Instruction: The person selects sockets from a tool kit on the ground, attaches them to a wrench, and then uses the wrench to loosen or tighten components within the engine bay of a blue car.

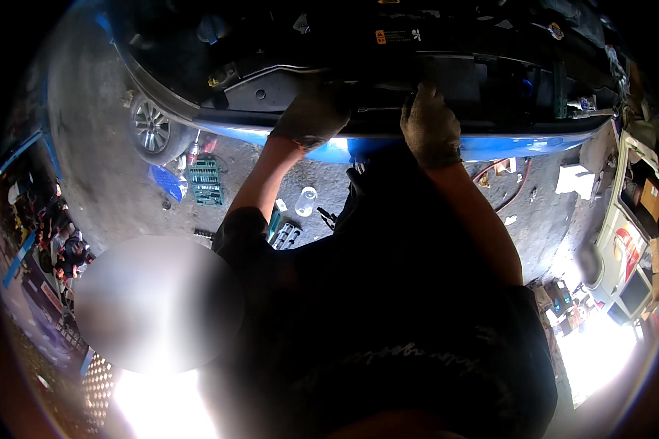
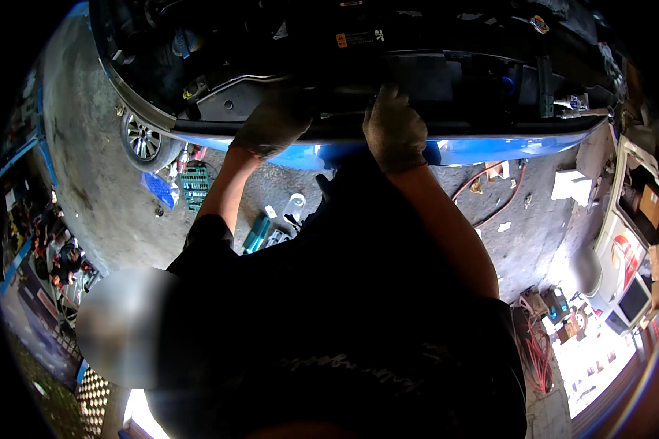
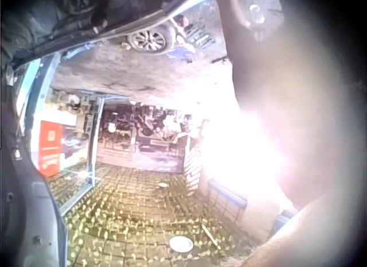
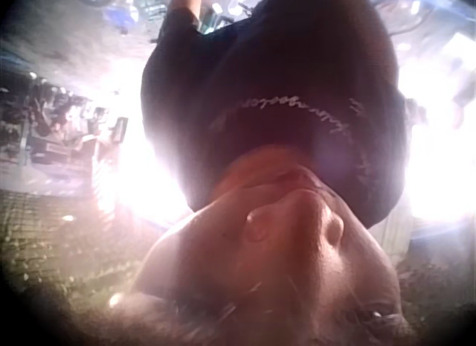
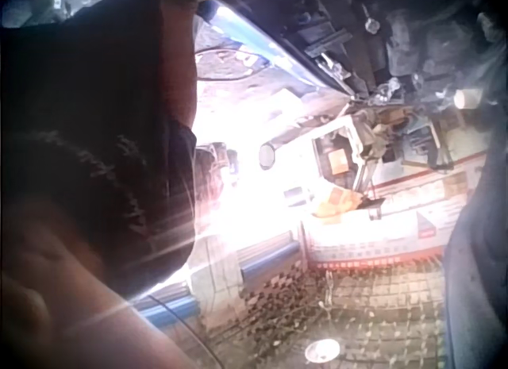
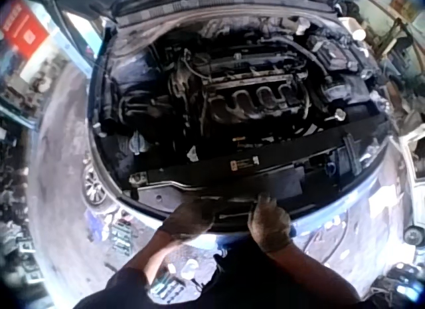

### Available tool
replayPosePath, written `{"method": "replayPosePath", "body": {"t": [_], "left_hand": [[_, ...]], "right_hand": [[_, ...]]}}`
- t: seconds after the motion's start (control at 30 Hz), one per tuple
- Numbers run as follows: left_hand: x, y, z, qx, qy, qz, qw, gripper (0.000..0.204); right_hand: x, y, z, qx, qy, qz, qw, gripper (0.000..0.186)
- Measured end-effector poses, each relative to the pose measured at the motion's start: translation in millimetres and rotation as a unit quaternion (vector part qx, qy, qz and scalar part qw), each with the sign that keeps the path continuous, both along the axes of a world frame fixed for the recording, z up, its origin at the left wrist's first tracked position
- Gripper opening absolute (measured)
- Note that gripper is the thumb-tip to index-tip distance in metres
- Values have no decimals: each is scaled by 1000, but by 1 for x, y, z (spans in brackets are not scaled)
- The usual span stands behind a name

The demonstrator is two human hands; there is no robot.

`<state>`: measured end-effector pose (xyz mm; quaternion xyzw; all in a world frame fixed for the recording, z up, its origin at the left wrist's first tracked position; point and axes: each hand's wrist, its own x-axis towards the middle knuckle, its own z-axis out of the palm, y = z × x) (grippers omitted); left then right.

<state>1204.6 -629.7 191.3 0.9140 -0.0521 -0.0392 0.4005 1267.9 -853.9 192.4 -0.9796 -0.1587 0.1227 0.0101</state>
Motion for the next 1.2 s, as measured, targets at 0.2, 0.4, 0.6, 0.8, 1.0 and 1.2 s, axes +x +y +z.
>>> {"method": "replayPosePath", "body": {"t": [0.2,0.4,0.6,0.8,1.0,1.2], "left_hand": [[-5,5,-11,-456,316,121,823,18],[-3,-41,-22,52,-81,-34,995,16],[-9,-54,-16,161,-57,-57,984,29],[11,-50,-2,179,46,-77,980,30],[3,-31,36,-5,68,-65,996,49],[-44,-27,34,-484,187,266,813,20]], "right_hand": [[13,-21,-7,175,26,53,983,26],[43,-94,-39,549,158,-50,819,30],[48,-71,-22,652,296,-108,690,20],[33,-51,-36,312,-54,222,922,53],[30,-35,-36,248,-152,248,924,57],[36,-20,52,467,381,-16,798,32]]}}
